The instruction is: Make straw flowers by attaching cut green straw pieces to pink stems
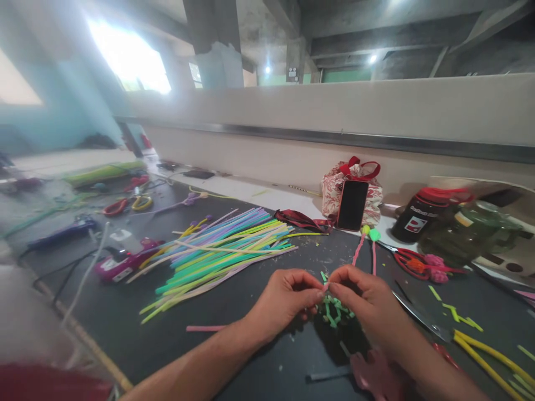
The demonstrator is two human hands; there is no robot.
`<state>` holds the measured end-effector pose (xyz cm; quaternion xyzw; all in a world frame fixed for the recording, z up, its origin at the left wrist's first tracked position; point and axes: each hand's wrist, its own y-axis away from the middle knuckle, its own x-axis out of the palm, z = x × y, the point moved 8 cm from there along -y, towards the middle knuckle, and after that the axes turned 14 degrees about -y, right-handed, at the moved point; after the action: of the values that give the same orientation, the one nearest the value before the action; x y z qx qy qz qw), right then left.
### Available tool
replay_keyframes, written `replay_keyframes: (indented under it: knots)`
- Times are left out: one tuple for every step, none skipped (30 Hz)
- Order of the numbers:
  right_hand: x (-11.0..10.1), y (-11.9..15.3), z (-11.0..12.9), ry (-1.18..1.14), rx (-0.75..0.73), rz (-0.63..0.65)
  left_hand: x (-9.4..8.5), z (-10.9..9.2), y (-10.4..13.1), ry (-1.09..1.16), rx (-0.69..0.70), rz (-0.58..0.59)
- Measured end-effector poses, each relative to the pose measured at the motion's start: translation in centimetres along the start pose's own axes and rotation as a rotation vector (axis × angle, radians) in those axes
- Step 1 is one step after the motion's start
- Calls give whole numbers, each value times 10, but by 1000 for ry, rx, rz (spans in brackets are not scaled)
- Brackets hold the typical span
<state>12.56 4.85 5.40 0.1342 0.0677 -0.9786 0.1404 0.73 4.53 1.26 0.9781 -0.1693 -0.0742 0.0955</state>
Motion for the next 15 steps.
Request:
replay_keyframes:
  knots:
    - [1, 0, -3, -53, 32, 4, 0, -1, 1, 1, 5, -5]
    - [3, 0, -6, -110, 66, 8, 0, -2, 1, -3, 10, -9]
    - [4, 0, -9, -174, 97, 11, -1, -3, 1, -7, 14, -15]
    - [6, 0, -11, -241, 127, 15, -1, -3, 2, -12, 18, -22]
    - [8, 0, -14, -304, 155, 15, -2, -4, 2, -18, 23, -27]
    - [10, 1, -17, -361, 184, 11, -2, -5, 2, -25, 30, -32]
    - [11, 1, -21, -407, 215, 4, -2, -6, 2, -34, 39, -37]
    - [12, 2, -24, -441, 243, -5, -3, -6, 2, -45, 47, -43]
    - [13, 2, -26, -466, 268, -10, -3, -6, 2, -57, 50, -47]
    - [14, 3, -28, -485, 285, -12, -4, -6, 2, -69, 52, -46]
    - [15, 3, -29, -506, 294, -12, -4, -5, 2, -78, 52, -44]
    - [16, 3, -30, -530, 298, -10, -4, -4, 2, -85, 50, -41]
    - [17, 3, -30, -562, 297, -9, -4, -4, 2, -92, 51, -39]
    - [17, 3, -29, -595, 296, -9, -4, -4, 2, -99, 54, -39]
    - [18, 3, -30, -627, 299, -13, -5, -5, 2, -108, 57, -40]
